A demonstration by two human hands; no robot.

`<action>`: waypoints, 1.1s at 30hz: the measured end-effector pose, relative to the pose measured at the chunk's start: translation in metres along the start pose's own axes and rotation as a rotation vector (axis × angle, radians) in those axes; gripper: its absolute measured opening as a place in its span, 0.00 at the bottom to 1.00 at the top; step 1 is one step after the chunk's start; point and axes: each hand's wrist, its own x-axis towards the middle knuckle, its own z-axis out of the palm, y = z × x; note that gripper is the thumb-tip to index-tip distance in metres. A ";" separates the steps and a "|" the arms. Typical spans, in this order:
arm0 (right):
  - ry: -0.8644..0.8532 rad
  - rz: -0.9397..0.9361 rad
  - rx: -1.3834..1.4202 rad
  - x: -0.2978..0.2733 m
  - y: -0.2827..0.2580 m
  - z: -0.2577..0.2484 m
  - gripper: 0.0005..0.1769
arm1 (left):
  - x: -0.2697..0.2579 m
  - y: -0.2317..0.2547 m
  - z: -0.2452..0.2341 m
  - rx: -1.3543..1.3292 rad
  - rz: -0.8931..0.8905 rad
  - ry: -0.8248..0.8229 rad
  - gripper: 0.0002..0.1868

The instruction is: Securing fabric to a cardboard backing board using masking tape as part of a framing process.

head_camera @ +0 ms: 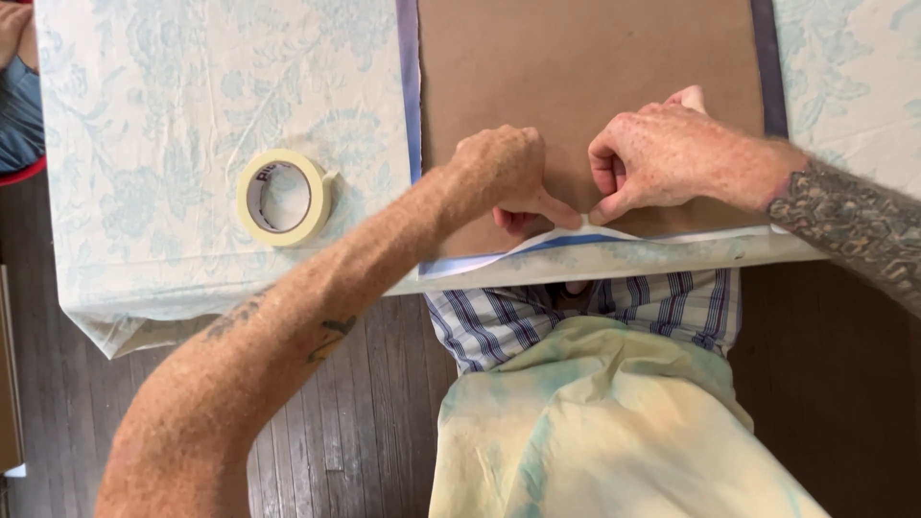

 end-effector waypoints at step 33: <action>0.148 -0.080 0.178 -0.007 0.015 0.018 0.22 | 0.003 -0.026 0.004 -0.242 0.171 0.050 0.22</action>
